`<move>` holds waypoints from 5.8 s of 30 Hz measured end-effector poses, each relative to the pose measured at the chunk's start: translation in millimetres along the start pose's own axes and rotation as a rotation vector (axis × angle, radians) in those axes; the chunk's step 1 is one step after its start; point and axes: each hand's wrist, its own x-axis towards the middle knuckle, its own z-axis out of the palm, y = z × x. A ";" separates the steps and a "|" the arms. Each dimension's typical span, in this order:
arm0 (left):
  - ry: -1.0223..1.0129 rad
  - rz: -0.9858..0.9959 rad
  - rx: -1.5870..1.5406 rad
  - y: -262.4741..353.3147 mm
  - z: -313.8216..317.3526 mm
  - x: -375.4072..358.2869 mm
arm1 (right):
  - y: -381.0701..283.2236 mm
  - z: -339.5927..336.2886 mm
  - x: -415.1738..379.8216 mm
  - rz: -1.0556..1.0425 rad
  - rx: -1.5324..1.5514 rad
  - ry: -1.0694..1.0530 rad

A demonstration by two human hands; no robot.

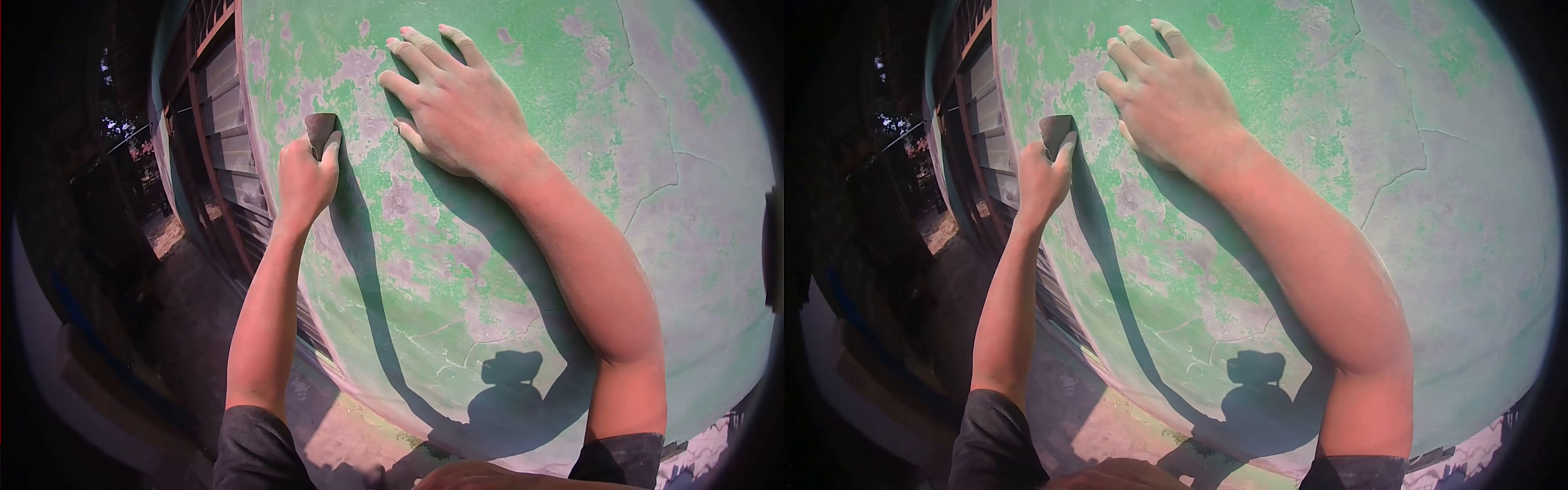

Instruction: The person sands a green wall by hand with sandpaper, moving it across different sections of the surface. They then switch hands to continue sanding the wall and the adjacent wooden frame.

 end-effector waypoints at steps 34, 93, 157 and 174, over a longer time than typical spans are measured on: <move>0.185 -0.077 -0.199 -35.3 42.7 -111.2 | -45.0 27.0 -0.1 -0.194 0.195 -0.007; 0.379 0.592 -0.218 11.7 43.3 158.2 | 12.3 -4.3 50.0 0.324 -0.468 -0.224; 0.416 0.656 -0.166 -6.9 46.7 142.1 | 59.5 1.9 71.9 0.471 -0.499 0.133; 0.427 0.670 -0.185 -6.4 44.3 140.5 | 8.0 2.3 52.4 0.209 -0.280 -0.011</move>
